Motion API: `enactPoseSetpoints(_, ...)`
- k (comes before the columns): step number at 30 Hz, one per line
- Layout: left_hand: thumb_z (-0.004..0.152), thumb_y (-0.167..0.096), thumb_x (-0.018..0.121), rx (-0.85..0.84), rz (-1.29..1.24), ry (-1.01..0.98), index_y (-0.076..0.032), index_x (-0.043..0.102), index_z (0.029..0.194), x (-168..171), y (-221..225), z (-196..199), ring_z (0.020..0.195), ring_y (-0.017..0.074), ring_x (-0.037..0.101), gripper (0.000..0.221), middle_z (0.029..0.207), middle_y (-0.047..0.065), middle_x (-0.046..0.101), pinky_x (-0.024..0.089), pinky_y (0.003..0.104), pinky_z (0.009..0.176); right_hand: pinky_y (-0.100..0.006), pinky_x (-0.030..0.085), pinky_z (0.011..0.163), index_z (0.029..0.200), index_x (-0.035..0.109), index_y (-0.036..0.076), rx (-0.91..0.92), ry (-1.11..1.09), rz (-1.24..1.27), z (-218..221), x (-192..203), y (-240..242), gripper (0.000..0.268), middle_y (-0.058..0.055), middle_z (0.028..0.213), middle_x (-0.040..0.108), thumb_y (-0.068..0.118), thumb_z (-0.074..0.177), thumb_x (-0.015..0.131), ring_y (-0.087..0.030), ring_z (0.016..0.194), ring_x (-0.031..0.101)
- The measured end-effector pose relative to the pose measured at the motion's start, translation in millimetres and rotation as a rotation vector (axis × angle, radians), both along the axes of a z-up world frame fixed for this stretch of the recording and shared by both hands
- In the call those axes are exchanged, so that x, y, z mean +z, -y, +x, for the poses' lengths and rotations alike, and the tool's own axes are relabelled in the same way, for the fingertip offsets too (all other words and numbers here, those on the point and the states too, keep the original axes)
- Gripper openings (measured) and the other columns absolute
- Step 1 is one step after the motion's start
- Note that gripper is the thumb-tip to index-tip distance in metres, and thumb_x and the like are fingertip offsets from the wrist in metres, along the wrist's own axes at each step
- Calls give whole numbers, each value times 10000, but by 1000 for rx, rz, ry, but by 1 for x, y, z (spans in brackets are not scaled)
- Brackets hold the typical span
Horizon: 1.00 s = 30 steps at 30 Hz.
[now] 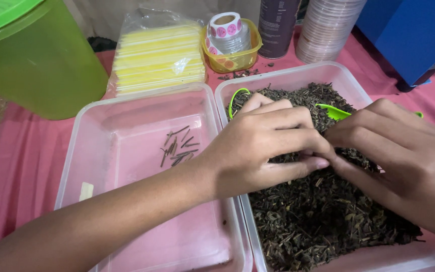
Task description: Sorting tea leaves by manually removing stems and twigs into a separate container
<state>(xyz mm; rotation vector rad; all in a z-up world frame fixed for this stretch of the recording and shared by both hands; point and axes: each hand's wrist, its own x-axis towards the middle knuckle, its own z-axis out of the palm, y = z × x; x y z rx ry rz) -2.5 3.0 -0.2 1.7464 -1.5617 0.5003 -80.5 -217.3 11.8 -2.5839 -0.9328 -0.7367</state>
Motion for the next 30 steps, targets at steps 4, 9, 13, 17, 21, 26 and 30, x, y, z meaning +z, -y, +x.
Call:
enactPoseSetpoints(4,1064,-265,561,-9,12,19,-200,682,1077,1,0,0,918,166,602,137,999,-36,626,295,347,913,-366,449,777,985,643,46,17,14,-22,0,0,0,118,-32,940,678,158,950,645,-254,837,569)
enactPoseSetpoints(9,1058,-304,485,21,33,-68,-176,622,1060,6,0,-2,889,153,596,188,920,-39,607,305,355,924,-358,454,771,1018,678,27,1,15,35,-2,4,-3,184,-36,929,700,176,912,690,-241,843,586)
enactPoseSetpoints(13,1030,-310,462,98,102,-143,-193,559,1020,5,2,-1,908,176,607,152,948,-49,629,318,373,891,-384,444,784,973,667,19,-43,52,30,-2,3,2,115,-81,929,681,128,940,681,-274,815,575)
enactPoseSetpoints(17,1004,-273,532,104,160,-213,-220,519,1000,2,4,0,786,86,656,55,938,-99,667,332,358,905,-398,439,778,985,669,23,-42,81,25,-3,1,2,109,-82,930,680,116,936,698,-288,807,567)
enactPoseSetpoints(21,1018,-307,486,94,177,-192,-207,523,1028,0,5,2,771,115,669,107,933,-76,710,367,382,904,-398,451,789,1011,676,33,-40,76,-16,-6,3,0,140,-70,927,680,148,931,689,-277,811,587)
enactPoseSetpoints(26,1047,-478,200,97,178,-114,-172,527,1077,1,4,0,818,159,675,449,982,-65,730,298,407,933,-376,473,757,1052,662,27,56,30,-2,-7,2,1,155,-76,994,695,101,916,658,-265,828,606)
enactPoseSetpoints(30,1055,-398,325,125,172,-65,-186,547,1098,0,4,0,823,132,674,310,916,-98,713,290,400,920,-366,452,737,1052,653,15,69,61,26,-7,3,-3,163,-79,986,692,102,918,685,-252,786,580)
